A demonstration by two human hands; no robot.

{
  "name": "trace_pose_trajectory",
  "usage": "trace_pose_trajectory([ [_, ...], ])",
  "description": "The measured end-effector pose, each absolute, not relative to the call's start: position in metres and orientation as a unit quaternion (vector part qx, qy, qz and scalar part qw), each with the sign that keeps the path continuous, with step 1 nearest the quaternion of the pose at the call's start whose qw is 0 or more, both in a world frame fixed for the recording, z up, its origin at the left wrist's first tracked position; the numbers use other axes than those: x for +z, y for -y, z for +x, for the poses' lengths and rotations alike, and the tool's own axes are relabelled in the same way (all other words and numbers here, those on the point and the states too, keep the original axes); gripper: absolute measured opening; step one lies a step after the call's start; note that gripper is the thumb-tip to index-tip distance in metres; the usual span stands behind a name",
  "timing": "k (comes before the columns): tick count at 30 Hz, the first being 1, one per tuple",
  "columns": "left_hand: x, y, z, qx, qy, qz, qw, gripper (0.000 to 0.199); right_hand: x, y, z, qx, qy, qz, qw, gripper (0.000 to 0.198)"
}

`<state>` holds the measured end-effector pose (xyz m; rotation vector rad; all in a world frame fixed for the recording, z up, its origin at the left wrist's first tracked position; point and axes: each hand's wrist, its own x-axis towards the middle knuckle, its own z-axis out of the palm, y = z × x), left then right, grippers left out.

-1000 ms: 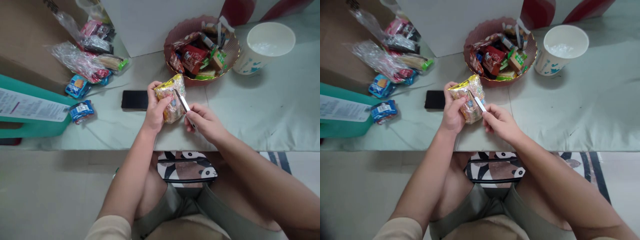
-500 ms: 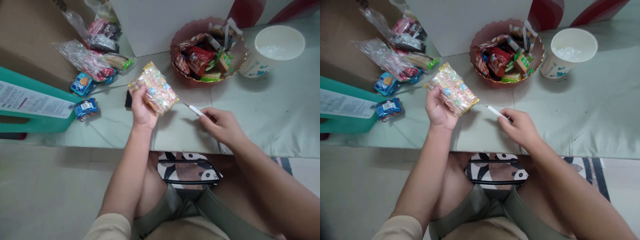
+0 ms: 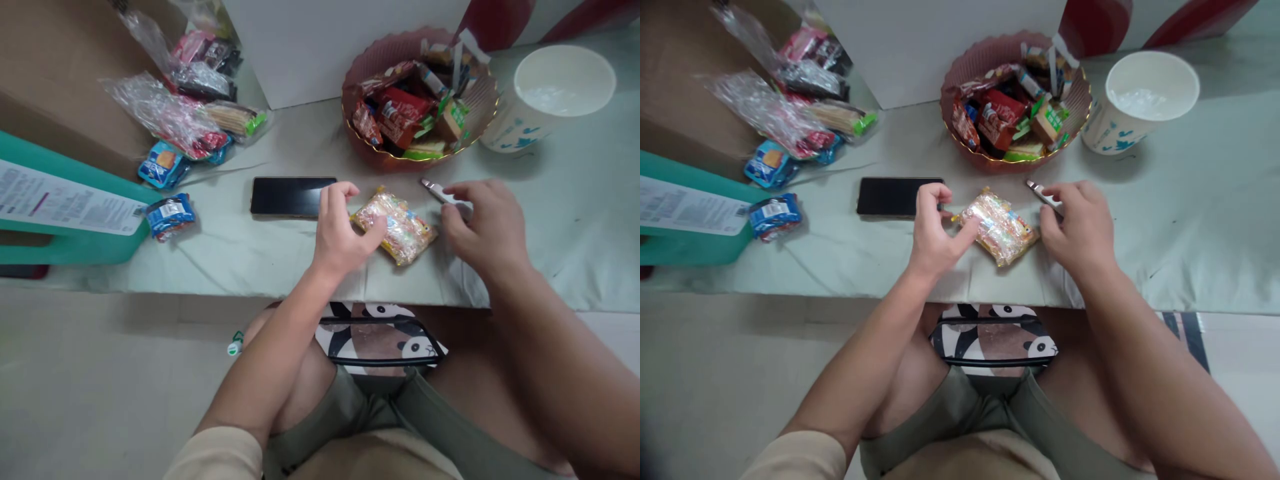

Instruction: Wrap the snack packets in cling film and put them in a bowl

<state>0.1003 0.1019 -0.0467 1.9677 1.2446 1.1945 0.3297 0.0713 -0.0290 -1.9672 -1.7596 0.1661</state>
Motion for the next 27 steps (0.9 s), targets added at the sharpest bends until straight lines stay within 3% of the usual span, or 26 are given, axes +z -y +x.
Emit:
trace_pose_trajectory([
  [3,-0.042,-0.101,0.094,0.398,-0.367,0.818,0.194,0.043,-0.03,-0.069,0.318,0.095,0.673,-0.677,0.283,0.025],
  [7,-0.041,-0.099,0.092,0.317,-0.334,0.862,0.211,0.033,-0.03,-0.065,0.31,0.118,0.697,-0.643,0.295,0.021],
  [14,-0.038,-0.104,0.091,0.353,-0.346,0.838,0.231,0.008,-0.025,-0.06,0.302,0.131,0.725,-0.604,0.303,0.016],
  [22,-0.029,-0.111,0.091,0.496,-0.506,0.558,0.432,0.014,-0.03,-0.059,0.297,0.156,0.764,-0.552,0.297,0.042],
  [27,-0.035,-0.121,0.081,0.512,-0.54,0.474,0.471,0.012,-0.032,-0.059,0.301,0.153,0.752,-0.564,0.305,0.019],
])
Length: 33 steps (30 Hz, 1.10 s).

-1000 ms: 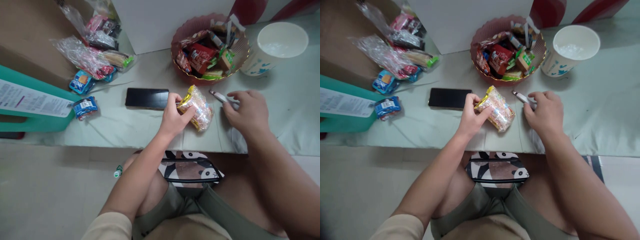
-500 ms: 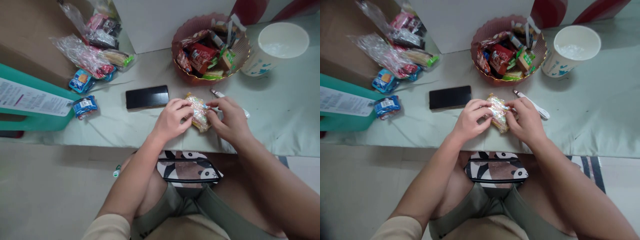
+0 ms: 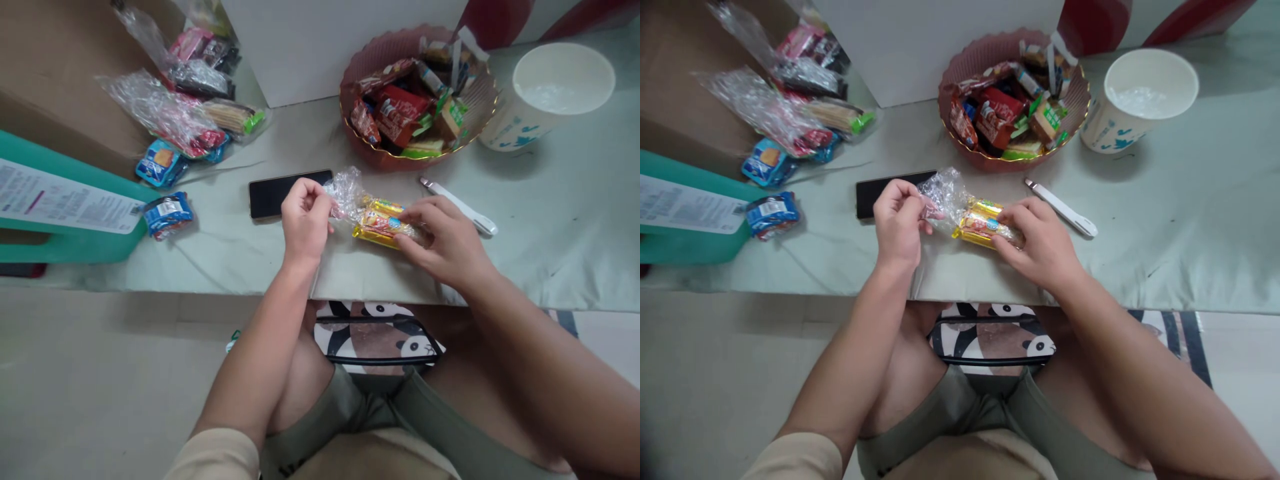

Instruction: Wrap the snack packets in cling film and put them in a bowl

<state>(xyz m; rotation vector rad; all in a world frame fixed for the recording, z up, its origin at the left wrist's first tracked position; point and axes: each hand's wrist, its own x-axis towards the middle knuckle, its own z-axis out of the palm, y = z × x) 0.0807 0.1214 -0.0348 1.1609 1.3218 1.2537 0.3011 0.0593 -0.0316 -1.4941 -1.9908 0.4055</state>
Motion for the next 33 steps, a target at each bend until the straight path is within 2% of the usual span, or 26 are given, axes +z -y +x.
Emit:
trace_pose_trajectory([
  [4,-0.038,-0.122,0.08,0.501,-0.52,0.527,0.448,0.015,-0.027,-0.059,0.301,0.167,0.75,-0.567,0.296,0.009],
  [6,-0.037,-0.121,0.082,0.488,-0.523,0.568,0.406,0.021,-0.026,-0.059,0.301,0.171,0.759,-0.552,0.299,0.011],
  [11,-0.033,-0.12,0.082,0.462,-0.55,0.611,0.332,0.018,-0.026,-0.059,0.302,0.174,0.791,-0.519,0.275,0.021],
  [17,-0.033,-0.128,0.074,0.493,-0.567,0.574,0.326,0.014,-0.027,-0.062,0.305,0.156,0.783,-0.531,0.283,0.015],
  [23,-0.031,-0.13,0.073,0.49,-0.571,0.571,0.329,0.015,-0.028,-0.064,0.31,0.168,0.792,-0.519,0.276,0.022],
  [28,-0.034,-0.132,0.069,0.491,-0.574,0.567,0.329,0.016,-0.034,-0.061,0.31,0.158,0.8,-0.517,0.261,0.037],
  [33,-0.034,-0.134,0.068,0.505,-0.569,0.556,0.335,0.017,-0.032,-0.061,0.307,0.162,0.793,-0.525,0.262,0.028],
])
